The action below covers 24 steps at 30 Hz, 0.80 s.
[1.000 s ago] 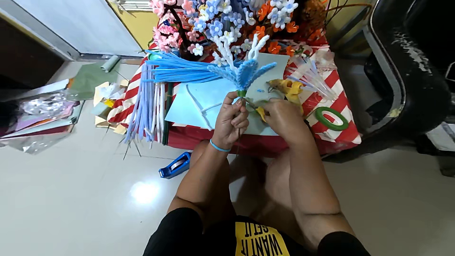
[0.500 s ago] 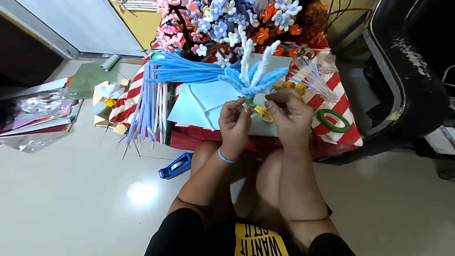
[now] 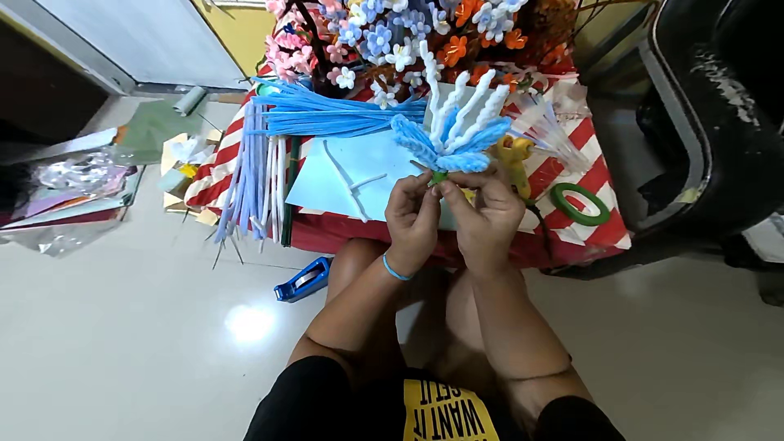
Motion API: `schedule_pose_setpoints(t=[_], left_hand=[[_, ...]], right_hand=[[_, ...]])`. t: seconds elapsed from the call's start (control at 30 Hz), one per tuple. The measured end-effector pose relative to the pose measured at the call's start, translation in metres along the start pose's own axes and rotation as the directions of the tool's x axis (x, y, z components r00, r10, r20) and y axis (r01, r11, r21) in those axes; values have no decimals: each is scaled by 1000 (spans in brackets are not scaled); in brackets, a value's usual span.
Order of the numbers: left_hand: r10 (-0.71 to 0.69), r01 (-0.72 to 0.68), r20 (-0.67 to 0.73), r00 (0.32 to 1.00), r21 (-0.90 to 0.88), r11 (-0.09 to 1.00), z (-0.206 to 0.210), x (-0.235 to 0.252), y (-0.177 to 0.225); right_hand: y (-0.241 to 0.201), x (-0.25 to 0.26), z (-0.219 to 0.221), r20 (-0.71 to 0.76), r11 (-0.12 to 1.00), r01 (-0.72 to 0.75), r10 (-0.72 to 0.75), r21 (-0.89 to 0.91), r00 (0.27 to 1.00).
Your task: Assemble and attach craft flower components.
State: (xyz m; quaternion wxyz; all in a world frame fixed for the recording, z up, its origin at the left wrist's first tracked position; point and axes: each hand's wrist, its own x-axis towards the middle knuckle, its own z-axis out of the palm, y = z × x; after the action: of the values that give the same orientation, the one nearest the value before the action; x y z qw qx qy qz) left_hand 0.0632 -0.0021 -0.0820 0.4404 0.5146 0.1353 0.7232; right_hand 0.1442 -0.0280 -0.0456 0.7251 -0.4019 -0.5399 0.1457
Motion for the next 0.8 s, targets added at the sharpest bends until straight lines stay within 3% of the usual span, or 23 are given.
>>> schedule_pose_setpoints(t=[0.53, 0.8], left_hand=[[41, -41, -5, 999, 53, 998, 0, 2, -3], [-101, 102, 55, 993, -12, 995, 0, 0, 0]], right_hand=[[3, -3, 6, 57, 1000, 15, -14, -11, 998], [6, -1, 3, 29, 999, 27, -27, 27, 999]])
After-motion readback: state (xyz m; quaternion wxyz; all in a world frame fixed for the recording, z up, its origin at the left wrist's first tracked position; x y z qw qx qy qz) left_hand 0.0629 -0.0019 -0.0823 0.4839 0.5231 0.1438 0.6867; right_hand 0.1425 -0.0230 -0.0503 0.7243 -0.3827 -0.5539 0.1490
